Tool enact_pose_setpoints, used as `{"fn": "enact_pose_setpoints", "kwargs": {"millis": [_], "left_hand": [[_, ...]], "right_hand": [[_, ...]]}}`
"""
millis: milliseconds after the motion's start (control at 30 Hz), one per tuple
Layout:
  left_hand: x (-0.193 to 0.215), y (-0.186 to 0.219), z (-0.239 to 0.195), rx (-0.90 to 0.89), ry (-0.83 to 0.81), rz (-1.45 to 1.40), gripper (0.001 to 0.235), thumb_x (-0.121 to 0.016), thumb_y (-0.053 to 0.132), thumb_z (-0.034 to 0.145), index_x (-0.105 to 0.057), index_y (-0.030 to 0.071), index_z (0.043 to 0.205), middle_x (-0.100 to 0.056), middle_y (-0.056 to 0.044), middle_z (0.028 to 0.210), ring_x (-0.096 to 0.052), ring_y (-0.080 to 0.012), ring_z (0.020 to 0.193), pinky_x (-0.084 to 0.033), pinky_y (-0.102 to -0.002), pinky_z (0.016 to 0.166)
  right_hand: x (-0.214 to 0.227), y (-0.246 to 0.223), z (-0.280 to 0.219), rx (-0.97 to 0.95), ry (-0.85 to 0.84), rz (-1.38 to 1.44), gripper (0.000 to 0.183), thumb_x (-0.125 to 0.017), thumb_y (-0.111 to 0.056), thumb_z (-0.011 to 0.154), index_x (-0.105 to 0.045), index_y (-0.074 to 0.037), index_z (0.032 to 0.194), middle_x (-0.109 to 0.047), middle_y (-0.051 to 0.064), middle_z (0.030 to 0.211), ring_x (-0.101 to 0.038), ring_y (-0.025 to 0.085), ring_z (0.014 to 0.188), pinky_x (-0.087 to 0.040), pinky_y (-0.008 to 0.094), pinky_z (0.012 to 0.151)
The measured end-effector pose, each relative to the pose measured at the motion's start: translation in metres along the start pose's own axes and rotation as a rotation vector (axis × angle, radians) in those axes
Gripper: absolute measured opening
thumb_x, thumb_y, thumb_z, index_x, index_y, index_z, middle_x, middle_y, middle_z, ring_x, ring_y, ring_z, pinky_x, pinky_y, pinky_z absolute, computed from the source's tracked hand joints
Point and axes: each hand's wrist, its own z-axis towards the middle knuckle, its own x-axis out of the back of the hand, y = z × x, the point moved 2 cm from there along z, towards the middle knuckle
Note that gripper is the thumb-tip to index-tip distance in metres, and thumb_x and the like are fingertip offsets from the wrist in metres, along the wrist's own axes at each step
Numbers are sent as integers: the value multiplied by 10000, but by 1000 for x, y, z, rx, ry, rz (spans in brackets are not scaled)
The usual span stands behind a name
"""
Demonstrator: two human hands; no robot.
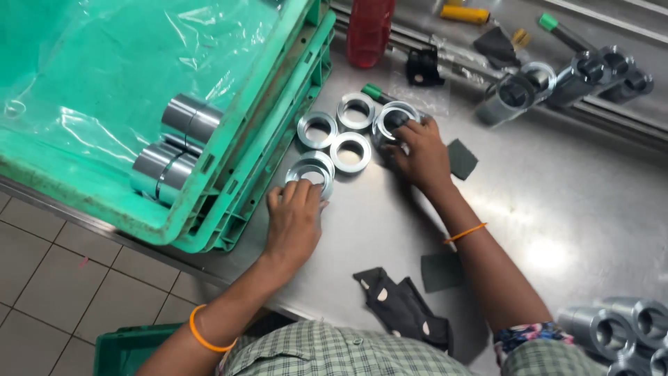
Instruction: Cleaning and inspecting metal ring components using a cloth and foam pads at a metal table.
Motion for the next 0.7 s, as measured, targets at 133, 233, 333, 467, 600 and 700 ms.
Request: {"fn": "enact_pose_setpoints", "kwargs": {"millis": [133, 233, 333, 467, 600, 700], "left_hand": [[-34, -6, 27, 51, -22, 18, 162, -701, 132, 915, -654, 41, 1041, -620, -101, 1053, -569, -272, 1044, -371, -466, 919], [-57, -14, 40, 152, -188, 138, 195, -718, 194, 884, -684, 59, 1019, -631, -106, 1054, -560, -279, 1081, -387, -469, 947], [-84, -26, 48, 158, -206, 314, 260, -756, 219, 744, -730, 72, 957, -680, -118, 999, -626, -278, 1009, -342, -587, 1046], [-70, -36, 46, 248, -261, -21, 186, -774, 233, 789, -748, 68, 873, -716, -141, 884, -683, -297, 892, -366, -568, 1062], [63, -9, 34, 299, -191, -815, 532, -822, 446, 723, -716, 46, 1056, -728, -156, 931, -716, -297, 908, -559, -455, 878], [160, -3, 23, 43, 10, -782, 434, -800, 468, 842, -736, 70, 1004, -763, -105, 940, -702, -258, 1044, -473, -462, 1058]], "right_hand": [[-1, -8, 24, -260, -346, -33, 248, -826, -273, 814, -725, -94, 952, -696, 45, 1005, -558, 396, 1020, -534, 490, 764], [-14, 2, 17, -180, -245, -41, 362, -850, -261, 716, -728, -79, 1004, -693, 81, 1105, -584, 391, 939, -535, 501, 775], [-17, 11, 10, -125, -265, -81, 308, -845, -259, 747, -738, -78, 973, -704, 74, 1031, -595, 378, 975, -536, 491, 812], [-3, 22, 1, -342, -249, 253, 292, -851, -278, 814, -754, -40, 952, -735, 93, 915, -673, 249, 834, -536, 374, 777], [61, 2, 14, -417, -209, 564, 221, -844, -190, 874, -770, -16, 989, -762, 69, 913, -701, 116, 814, -553, 253, 747], [112, -45, 64, -88, -271, 580, 189, -823, -94, 962, -713, 32, 1048, -756, 96, 954, -717, 134, 846, -564, 256, 789]]}}
